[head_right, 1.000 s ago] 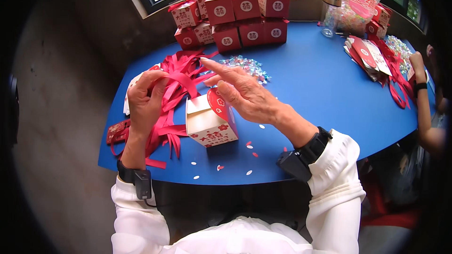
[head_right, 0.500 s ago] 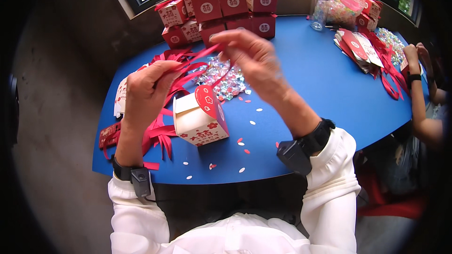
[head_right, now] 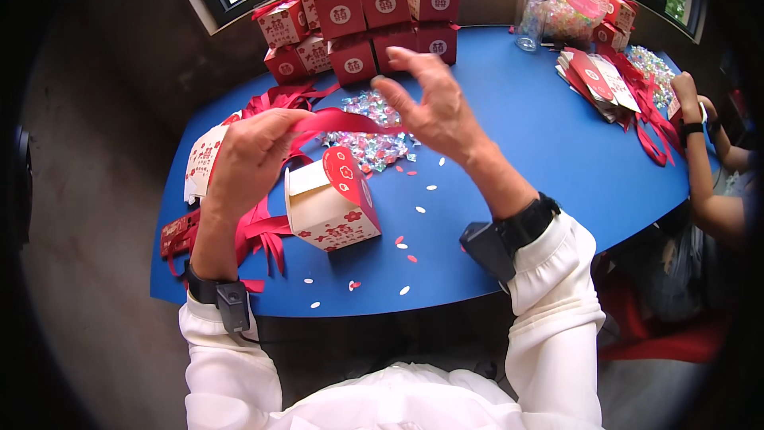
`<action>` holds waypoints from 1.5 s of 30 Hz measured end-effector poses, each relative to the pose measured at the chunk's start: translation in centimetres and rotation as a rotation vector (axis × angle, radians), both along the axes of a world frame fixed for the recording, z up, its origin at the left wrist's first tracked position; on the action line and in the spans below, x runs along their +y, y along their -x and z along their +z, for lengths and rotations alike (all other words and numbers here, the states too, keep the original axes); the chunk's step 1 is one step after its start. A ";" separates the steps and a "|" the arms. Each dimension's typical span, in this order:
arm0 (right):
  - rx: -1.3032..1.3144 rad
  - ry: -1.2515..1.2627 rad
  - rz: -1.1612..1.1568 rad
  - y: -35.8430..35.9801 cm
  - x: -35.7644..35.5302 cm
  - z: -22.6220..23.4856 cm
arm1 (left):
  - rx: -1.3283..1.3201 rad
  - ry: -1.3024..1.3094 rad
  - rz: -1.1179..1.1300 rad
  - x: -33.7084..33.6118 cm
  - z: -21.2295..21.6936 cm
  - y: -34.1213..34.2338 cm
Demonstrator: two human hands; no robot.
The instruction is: Folding cardboard flats into gift boxes, filling them with small decorative items, and tying them shut with pink ribbons.
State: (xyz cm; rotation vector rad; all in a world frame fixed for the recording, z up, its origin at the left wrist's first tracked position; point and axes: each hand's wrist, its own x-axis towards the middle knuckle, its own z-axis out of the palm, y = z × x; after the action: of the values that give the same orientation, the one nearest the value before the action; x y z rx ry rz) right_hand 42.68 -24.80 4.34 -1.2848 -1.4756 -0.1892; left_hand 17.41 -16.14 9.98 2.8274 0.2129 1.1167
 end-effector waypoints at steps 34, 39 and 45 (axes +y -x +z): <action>0.224 0.161 0.465 5.2 -2.1 0.2 | -0.026 0.275 -0.124 -0.9 -2.5 -1.5; 0.458 0.156 0.549 4.6 -2.0 0.2 | -0.201 0.610 -0.110 -0.8 -3.0 -1.4; 0.652 0.211 0.655 2.8 -1.5 0.3 | 0.108 0.491 0.104 -0.8 -1.9 -0.6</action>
State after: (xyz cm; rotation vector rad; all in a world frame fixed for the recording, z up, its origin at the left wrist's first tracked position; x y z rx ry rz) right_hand 39.84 -26.27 4.64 -0.8337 -1.2704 0.7652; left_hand 17.97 -16.97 8.10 2.4557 0.5626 0.7907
